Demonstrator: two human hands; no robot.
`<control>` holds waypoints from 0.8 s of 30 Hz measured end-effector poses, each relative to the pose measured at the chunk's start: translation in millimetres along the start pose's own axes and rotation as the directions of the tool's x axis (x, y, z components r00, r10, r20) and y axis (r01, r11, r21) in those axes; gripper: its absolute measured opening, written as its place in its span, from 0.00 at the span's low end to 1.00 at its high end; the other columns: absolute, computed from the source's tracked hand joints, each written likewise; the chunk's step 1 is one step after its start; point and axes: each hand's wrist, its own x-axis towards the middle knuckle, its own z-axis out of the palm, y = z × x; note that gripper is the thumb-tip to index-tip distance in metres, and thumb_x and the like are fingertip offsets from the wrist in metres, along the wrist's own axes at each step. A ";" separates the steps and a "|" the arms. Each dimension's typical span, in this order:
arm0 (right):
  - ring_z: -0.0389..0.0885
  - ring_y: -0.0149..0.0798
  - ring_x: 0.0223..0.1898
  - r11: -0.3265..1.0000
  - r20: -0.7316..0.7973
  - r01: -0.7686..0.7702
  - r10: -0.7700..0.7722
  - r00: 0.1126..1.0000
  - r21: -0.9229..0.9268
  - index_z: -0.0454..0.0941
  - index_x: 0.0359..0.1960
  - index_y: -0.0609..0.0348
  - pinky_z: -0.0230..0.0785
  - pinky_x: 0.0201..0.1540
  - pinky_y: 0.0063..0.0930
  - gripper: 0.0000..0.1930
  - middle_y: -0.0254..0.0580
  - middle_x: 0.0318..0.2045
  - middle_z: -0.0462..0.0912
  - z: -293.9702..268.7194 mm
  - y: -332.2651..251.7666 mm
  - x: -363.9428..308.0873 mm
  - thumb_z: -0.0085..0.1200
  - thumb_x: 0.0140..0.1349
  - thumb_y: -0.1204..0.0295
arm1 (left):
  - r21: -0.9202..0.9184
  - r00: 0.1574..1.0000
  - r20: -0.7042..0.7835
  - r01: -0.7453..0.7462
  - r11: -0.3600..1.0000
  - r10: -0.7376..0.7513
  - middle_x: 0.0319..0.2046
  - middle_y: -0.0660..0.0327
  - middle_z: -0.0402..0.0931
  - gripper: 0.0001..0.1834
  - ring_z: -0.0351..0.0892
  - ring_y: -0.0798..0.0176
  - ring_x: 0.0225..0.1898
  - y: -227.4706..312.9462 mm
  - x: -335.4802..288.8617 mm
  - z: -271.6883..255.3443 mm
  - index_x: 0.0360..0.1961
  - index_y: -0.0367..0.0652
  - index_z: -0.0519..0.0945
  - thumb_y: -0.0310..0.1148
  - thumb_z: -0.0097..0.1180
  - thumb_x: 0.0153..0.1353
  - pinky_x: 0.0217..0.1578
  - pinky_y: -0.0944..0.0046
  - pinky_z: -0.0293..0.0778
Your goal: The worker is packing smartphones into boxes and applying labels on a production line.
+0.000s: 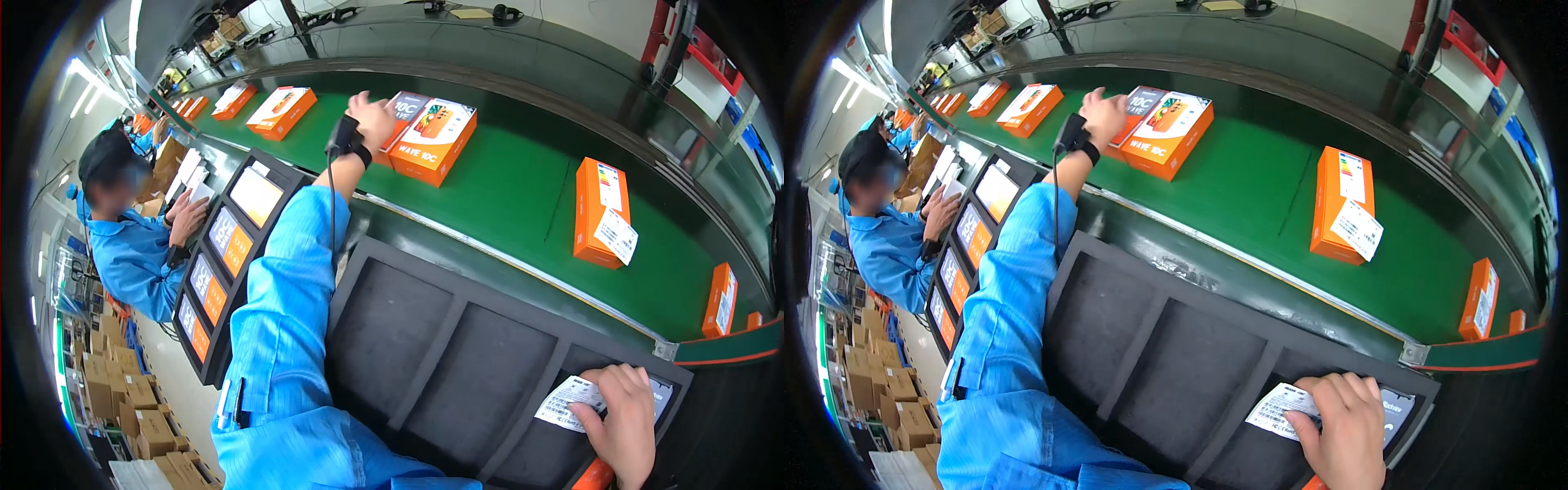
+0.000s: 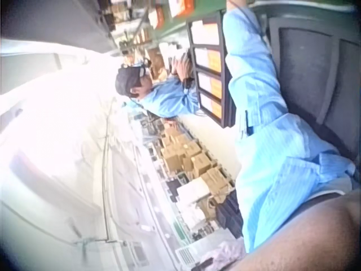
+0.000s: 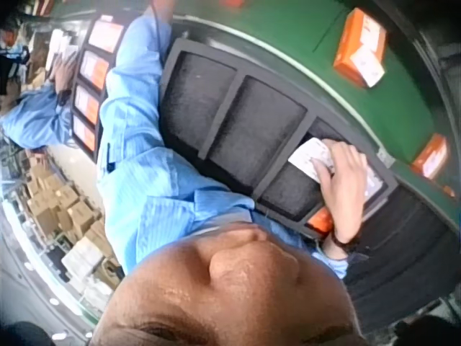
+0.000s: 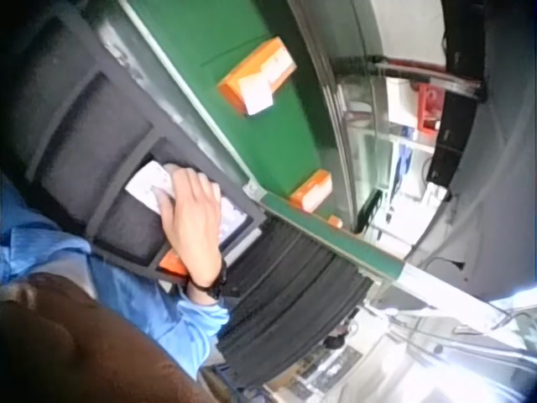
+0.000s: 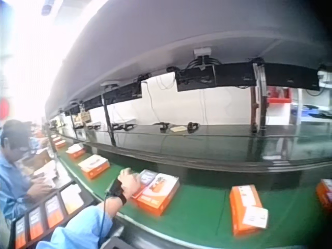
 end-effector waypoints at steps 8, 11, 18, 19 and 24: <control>0.74 0.48 0.35 1.000 -0.032 0.004 -0.004 0.999 0.008 0.78 0.35 0.62 0.60 0.41 0.36 0.16 0.44 0.30 0.78 0.1 3.0 -8.4 0.66 0.43 0.71 | -0.224 0.829 0.408 -0.315 0.922 0.382 0.67 0.39 0.50 0.47 0.47 0.35 0.69 156.8 -78.6 -39.9 0.68 0.50 0.59 0.58 0.58 0.50 0.66 0.36 0.46; 0.74 0.48 0.35 1.000 -0.013 0.020 -0.020 1.000 0.012 0.78 0.36 0.61 0.60 0.41 0.36 0.17 0.44 0.30 0.78 -1.9 1.0 -7.9 0.66 0.44 0.71 | -0.212 0.844 0.437 -0.237 0.948 0.309 0.68 0.42 0.51 0.44 0.52 0.38 0.68 146.1 -72.4 -44.2 0.67 0.56 0.61 0.53 0.60 0.48 0.62 0.36 0.53; 0.74 0.48 0.36 1.000 0.000 0.011 -0.011 1.000 0.019 0.78 0.36 0.61 0.61 0.42 0.36 0.17 0.43 0.31 0.78 -1.7 7.4 -8.2 0.66 0.44 0.71 | -0.098 0.950 -0.006 -0.311 0.945 0.312 0.64 0.53 0.61 0.37 0.62 0.42 0.61 133.5 -40.5 -84.0 0.62 0.59 0.71 0.47 0.63 0.47 0.56 0.41 0.61; 0.74 0.48 0.36 1.000 -0.002 0.019 -0.019 1.000 0.018 0.78 0.36 0.61 0.61 0.42 0.36 0.17 0.43 0.31 0.78 -2.7 7.6 -8.0 0.66 0.44 0.71 | -0.043 0.950 -0.067 -0.307 0.951 0.304 0.64 0.54 0.61 0.36 0.62 0.43 0.61 116.2 -26.0 -90.1 0.61 0.59 0.72 0.47 0.63 0.46 0.56 0.42 0.62; 0.74 0.48 0.36 0.998 -0.032 0.029 -0.028 0.999 0.049 0.78 0.36 0.61 0.61 0.42 0.36 0.16 0.43 0.31 0.78 -3.0 13.3 -9.8 0.66 0.44 0.71 | -0.331 0.915 0.381 0.004 0.944 0.129 0.65 0.58 0.62 0.38 0.63 0.47 0.64 48.7 -0.2 -51.2 0.62 0.60 0.72 0.47 0.64 0.45 0.59 0.42 0.61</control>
